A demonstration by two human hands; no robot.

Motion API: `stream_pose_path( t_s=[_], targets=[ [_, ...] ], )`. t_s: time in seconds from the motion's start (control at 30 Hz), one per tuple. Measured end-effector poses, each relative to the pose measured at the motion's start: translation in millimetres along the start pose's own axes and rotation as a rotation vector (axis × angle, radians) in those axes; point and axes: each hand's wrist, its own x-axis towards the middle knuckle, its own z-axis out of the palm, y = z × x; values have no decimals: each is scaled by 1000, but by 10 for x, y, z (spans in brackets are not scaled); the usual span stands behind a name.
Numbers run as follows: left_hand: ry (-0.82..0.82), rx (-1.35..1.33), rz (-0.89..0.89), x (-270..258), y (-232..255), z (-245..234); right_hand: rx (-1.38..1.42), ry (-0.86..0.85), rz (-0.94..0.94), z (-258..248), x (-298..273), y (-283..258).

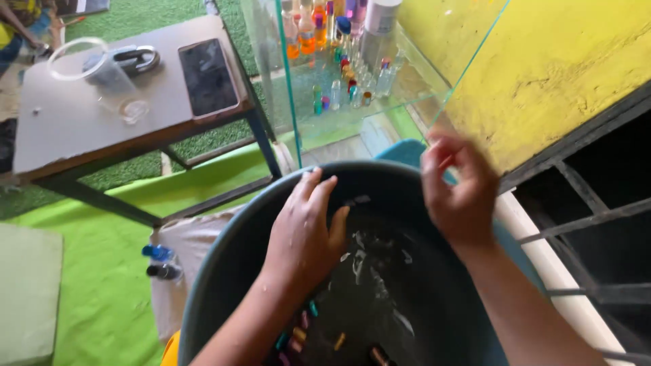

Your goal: Washing and rinsing small perfume bottle components in a basin of water

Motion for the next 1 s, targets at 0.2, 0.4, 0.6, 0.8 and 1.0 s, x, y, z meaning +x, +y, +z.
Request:
stream_pose_path(
  t_s=[0.2,0.4,0.6,0.8,1.0],
  targets=[
    [-483,225,-494,-1315,-348,262,-253,-926,486,-172,-1479,321],
    [-912,413,-697,-2032,-290,362,-649,-1259,859,-505,-2156,150],
    [-1232,248,-360,-2582,-759,1143,382,-1097,1280,-448,-2631,-324],
    [-1150,54,-552,-2558,-718,1231,87,268,1132,-609,-2435,279],
    [-252,-870,-1308,-2282,-554,1383,1289,-238,1890,-117,-2884,-317]
  ],
)
